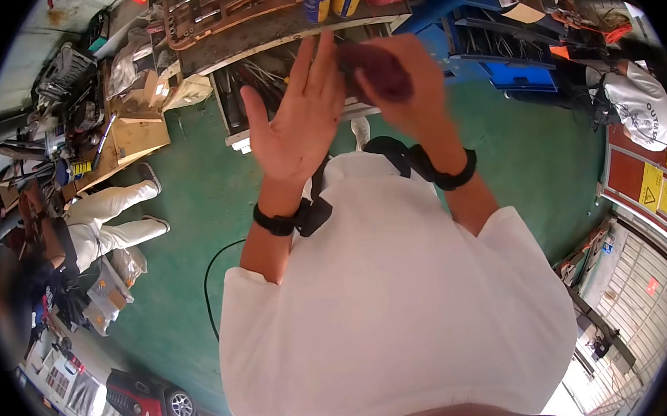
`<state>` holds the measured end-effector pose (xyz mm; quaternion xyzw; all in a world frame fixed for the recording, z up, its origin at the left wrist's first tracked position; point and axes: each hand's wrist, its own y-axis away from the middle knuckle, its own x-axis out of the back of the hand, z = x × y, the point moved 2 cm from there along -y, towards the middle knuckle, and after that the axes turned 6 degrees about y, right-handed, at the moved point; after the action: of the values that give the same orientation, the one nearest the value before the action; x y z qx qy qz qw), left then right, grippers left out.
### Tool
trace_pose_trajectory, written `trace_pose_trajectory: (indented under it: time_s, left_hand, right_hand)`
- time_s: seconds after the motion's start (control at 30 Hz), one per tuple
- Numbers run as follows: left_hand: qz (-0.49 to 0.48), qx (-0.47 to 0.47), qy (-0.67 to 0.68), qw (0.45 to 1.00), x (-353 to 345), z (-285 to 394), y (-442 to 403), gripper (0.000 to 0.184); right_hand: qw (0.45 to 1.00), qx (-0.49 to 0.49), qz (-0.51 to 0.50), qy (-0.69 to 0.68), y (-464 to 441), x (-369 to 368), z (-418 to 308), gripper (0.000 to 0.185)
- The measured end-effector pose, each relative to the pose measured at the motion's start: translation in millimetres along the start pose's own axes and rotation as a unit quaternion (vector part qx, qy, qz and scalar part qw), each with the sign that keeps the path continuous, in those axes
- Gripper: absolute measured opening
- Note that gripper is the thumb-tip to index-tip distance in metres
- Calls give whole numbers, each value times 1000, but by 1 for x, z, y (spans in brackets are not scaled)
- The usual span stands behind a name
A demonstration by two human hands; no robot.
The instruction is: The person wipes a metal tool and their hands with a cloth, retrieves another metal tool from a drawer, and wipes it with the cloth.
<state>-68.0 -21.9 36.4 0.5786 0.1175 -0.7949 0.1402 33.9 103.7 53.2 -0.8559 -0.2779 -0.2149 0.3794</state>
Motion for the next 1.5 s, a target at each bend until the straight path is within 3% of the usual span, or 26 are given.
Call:
trace_pose_trajectory:
  time_s: [0.07, 0.2, 0.27, 0.37, 0.5, 0.57, 0.6, 0.67, 0.7, 0.73, 0.8, 0.87, 0.93, 1.0, 1.07, 1.3, 1.4, 1.5]
  left_hand:
    - [-77, -13, 344, 936, -7, -13, -12, 94]
    - [-58, -42, 217, 973, -12, -17, -34, 93]
    - [50, -121, 17, 991, -24, -15, -41, 88]
    - [58, -146, -38, 987, -24, -23, -46, 87]
    - [54, -154, 47, 985, -20, -25, -51, 88]
    - [-61, -152, 218, 962, -18, -16, -58, 86]
    - [-62, -150, 218, 962, -26, -17, -60, 86]
    - [-72, -156, 119, 978, -52, -17, -60, 86]
    - [-70, -158, 117, 978, -56, -18, -61, 86]
    - [-80, -147, 109, 980, -59, -20, -62, 86]
    - [-89, -127, 101, 983, -63, -26, -64, 86]
    - [-65, -127, 91, 986, -64, -35, -68, 87]
    - [-97, -132, 155, 974, -63, -41, -72, 86]
    - [-128, -140, 215, 958, -64, -43, -74, 85]
    - [-10, -217, -31, 976, -63, -45, -72, 84]
    - [48, -224, -17, 973, -53, -51, -72, 81]
    - [60, -257, -46, 963, -51, -46, -76, 81]
    - [-9, -199, -13, 980, -54, -47, -78, 77]
  right_hand:
    - [999, 42, -14, 11, -2, 2, -2, 50]
    - [993, 3, -113, -43, -2, 10, 2, 57]
    - [985, 3, -158, -63, 6, 14, 1, 57]
    - [981, -14, -159, -114, 10, 17, 10, 55]
    - [973, 3, -192, -130, 14, 30, 16, 56]
    - [958, 76, -257, -104, 21, 34, 13, 57]
    - [958, 76, -256, -103, 20, 35, 21, 57]
    - [986, 17, -144, -80, 14, 44, 43, 55]
    - [985, -49, -119, -111, 7, 52, 42, 53]
    - [985, -51, -118, -114, -3, 58, 39, 53]
    - [995, 46, 0, -86, -17, 71, 32, 54]
    - [988, -2, -32, -152, -14, 61, 27, 59]
    - [993, 62, -74, -74, -17, 59, 18, 63]
    - [992, 60, -77, -84, -14, 57, 20, 66]
    - [992, 43, -82, -82, -7, 56, 17, 65]
    - [987, 41, -118, -102, 6, 56, 27, 64]
    - [983, 89, -148, -61, -9, 69, 5, 63]
    - [979, 152, -131, -47, -23, 64, -16, 58]
